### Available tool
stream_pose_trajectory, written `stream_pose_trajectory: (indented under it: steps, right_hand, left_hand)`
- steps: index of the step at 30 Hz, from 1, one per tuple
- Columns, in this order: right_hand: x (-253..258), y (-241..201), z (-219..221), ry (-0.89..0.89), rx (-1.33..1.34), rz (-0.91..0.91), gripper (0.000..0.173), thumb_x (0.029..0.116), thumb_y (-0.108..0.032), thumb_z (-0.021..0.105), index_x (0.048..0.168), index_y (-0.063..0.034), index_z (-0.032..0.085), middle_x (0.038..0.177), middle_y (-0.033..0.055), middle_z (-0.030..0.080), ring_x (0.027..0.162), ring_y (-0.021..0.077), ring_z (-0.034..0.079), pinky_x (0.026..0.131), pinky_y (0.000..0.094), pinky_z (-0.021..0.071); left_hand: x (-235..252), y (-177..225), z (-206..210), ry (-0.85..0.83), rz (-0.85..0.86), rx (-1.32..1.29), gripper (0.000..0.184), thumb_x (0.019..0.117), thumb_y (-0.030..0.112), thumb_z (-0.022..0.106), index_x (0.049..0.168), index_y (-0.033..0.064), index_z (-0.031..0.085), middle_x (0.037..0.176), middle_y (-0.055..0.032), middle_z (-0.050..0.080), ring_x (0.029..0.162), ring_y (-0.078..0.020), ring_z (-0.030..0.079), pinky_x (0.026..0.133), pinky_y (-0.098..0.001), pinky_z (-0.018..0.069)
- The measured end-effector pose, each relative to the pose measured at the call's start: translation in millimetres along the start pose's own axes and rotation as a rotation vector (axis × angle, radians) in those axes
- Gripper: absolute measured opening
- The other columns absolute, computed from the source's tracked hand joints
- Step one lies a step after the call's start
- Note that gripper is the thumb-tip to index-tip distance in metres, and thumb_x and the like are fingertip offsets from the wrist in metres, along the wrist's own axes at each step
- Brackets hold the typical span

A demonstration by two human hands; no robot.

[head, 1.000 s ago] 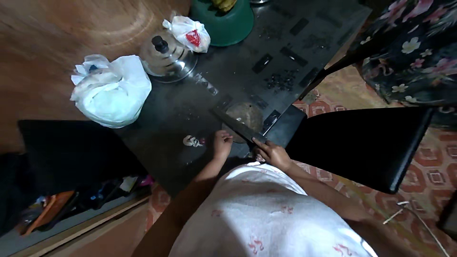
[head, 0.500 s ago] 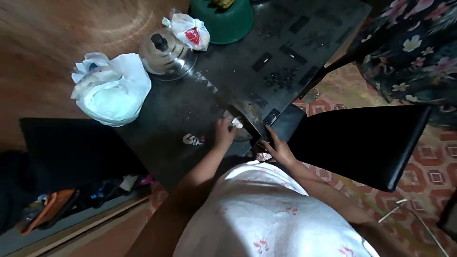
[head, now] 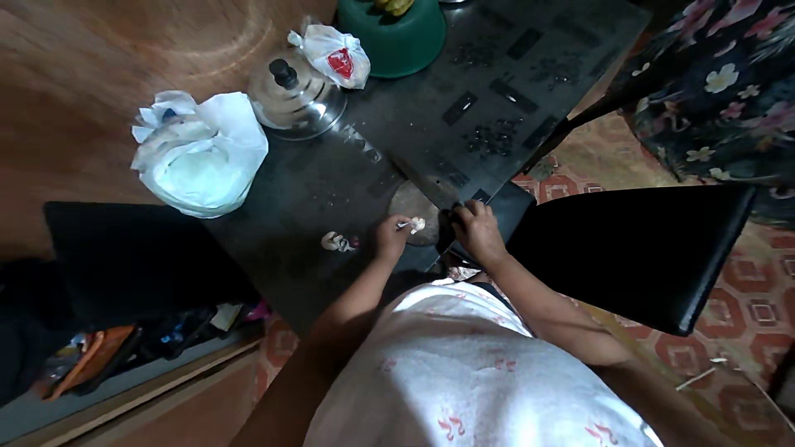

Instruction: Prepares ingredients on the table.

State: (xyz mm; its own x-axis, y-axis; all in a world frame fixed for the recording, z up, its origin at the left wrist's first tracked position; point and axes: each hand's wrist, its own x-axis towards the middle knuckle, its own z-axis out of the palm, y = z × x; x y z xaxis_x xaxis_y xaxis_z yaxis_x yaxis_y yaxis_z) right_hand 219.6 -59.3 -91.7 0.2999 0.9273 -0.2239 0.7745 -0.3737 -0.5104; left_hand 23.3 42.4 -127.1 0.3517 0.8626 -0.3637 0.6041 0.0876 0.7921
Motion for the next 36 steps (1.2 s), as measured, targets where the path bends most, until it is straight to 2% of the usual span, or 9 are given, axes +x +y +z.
stream_pose_trajectory:
  steps: [3, 5, 8, 13, 18, 21, 26, 31, 36]
  right_hand:
    - [9.2, -14.0, 7.3, -0.126, 0.192, -0.051, 0.031, 0.1000, -0.016, 0.064, 0.128, -0.0037, 0.067, 0.131, 0.0199, 0.063, 0.121, 0.0340, 0.063, 0.105, 0.0487, 0.0516]
    - [20.3, -19.9, 17.0, -0.243, 0.304, -0.015, 0.038, 0.0997, -0.016, 0.066, 0.134, -0.0015, 0.062, 0.132, 0.0220, 0.062, 0.118, 0.0338, 0.064, 0.104, 0.0493, 0.0519]
    - [34.4, -18.9, 31.9, -0.270, 0.335, -0.003, 0.048, 0.0958, -0.016, 0.072, 0.140, -0.0041, 0.059, 0.135, 0.0226, 0.060, 0.117, 0.0345, 0.064, 0.102, 0.0497, 0.0528]
    - [40.8, -20.4, 42.6, -0.282, 0.241, -0.003, 0.040, 0.0941, -0.021, 0.073, 0.132, -0.0104, 0.066, 0.133, 0.0205, 0.061, 0.120, 0.0342, 0.063, 0.104, 0.0528, 0.0514]
    - [39.1, -24.1, 39.8, -0.292, 0.279, 0.019, 0.041, 0.0911, -0.024, 0.077, 0.125, -0.0051, 0.064, 0.130, 0.0199, 0.061, 0.119, 0.0353, 0.062, 0.103, 0.0542, 0.0510]
    - [37.6, -18.6, 39.3, -0.289, 0.516, 0.013, 0.043, 0.0922, -0.021, 0.077, 0.125, -0.0002, 0.059, 0.115, 0.0202, 0.068, 0.104, 0.0303, 0.069, 0.095, 0.0495, 0.0555]
    - [36.5, -16.4, 39.3, -0.261, 0.817, 0.049, 0.034, 0.0928, -0.008, 0.074, 0.121, 0.0035, 0.060, 0.108, 0.0163, 0.068, 0.096, 0.0212, 0.068, 0.090, 0.0403, 0.0567]
    - [37.0, -16.5, 39.2, -0.280, 1.030, 0.141, 0.031, 0.0940, -0.001, 0.070, 0.122, 0.0051, 0.058, 0.101, 0.0135, 0.068, 0.086, 0.0177, 0.069, 0.083, 0.0349, 0.0593]
    - [36.5, -11.0, 42.8, -0.226, 1.284, 0.188, 0.022, 0.0951, 0.005, 0.063, 0.116, 0.0028, 0.056, 0.091, 0.0094, 0.066, 0.081, 0.0180, 0.067, 0.082, 0.0372, 0.0592]
  left_hand:
    - [1.0, -3.0, 0.5, 0.005, -0.040, -0.101, 0.017, 0.0972, 0.011, 0.070, 0.110, -0.0005, 0.068, 0.102, -0.0137, 0.071, 0.084, -0.0182, 0.070, 0.082, -0.0366, 0.0590]
    - [1.1, -1.7, 0.7, 0.000, -0.075, -0.155, 0.020, 0.0977, 0.009, 0.068, 0.113, -0.0033, 0.066, 0.101, -0.0155, 0.071, 0.083, -0.0186, 0.070, 0.081, -0.0363, 0.0592]
    - [-2.2, 3.1, 4.0, 0.003, -0.100, -0.175, 0.024, 0.0989, 0.007, 0.065, 0.119, -0.0046, 0.062, 0.107, -0.0182, 0.069, 0.087, -0.0210, 0.070, 0.083, -0.0378, 0.0592]
    - [-7.9, 7.3, 8.5, -0.046, -0.019, -0.004, 0.042, 0.0949, 0.017, 0.073, 0.133, 0.0017, 0.063, 0.127, -0.0169, 0.067, 0.117, -0.0223, 0.066, 0.104, -0.0383, 0.0533]
    - [-5.6, 12.1, 5.3, -0.087, -0.082, -0.050, 0.038, 0.0947, 0.018, 0.074, 0.128, 0.0016, 0.065, 0.118, -0.0162, 0.070, 0.108, -0.0217, 0.069, 0.098, -0.0389, 0.0555]
    - [-7.3, 10.6, 4.4, -0.105, -0.152, -0.302, 0.034, 0.0989, 0.013, 0.068, 0.129, -0.0022, 0.062, 0.116, -0.0181, 0.068, 0.097, -0.0194, 0.070, 0.088, -0.0348, 0.0583]
    - [-8.7, 10.4, 2.3, -0.083, -0.254, -0.547, 0.035, 0.1044, 0.014, 0.059, 0.135, -0.0034, 0.057, 0.126, -0.0196, 0.064, 0.102, -0.0206, 0.068, 0.090, -0.0342, 0.0568]
    - [-8.6, 11.6, -0.3, -0.019, -0.305, -0.628, 0.036, 0.1051, 0.014, 0.058, 0.136, -0.0024, 0.056, 0.125, -0.0194, 0.063, 0.100, -0.0202, 0.067, 0.088, -0.0336, 0.0565]
    - [-6.9, 13.7, -1.9, 0.069, -0.316, -0.627, 0.033, 0.1052, 0.012, 0.056, 0.134, -0.0046, 0.056, 0.120, -0.0190, 0.066, 0.099, -0.0201, 0.067, 0.088, -0.0336, 0.0560]
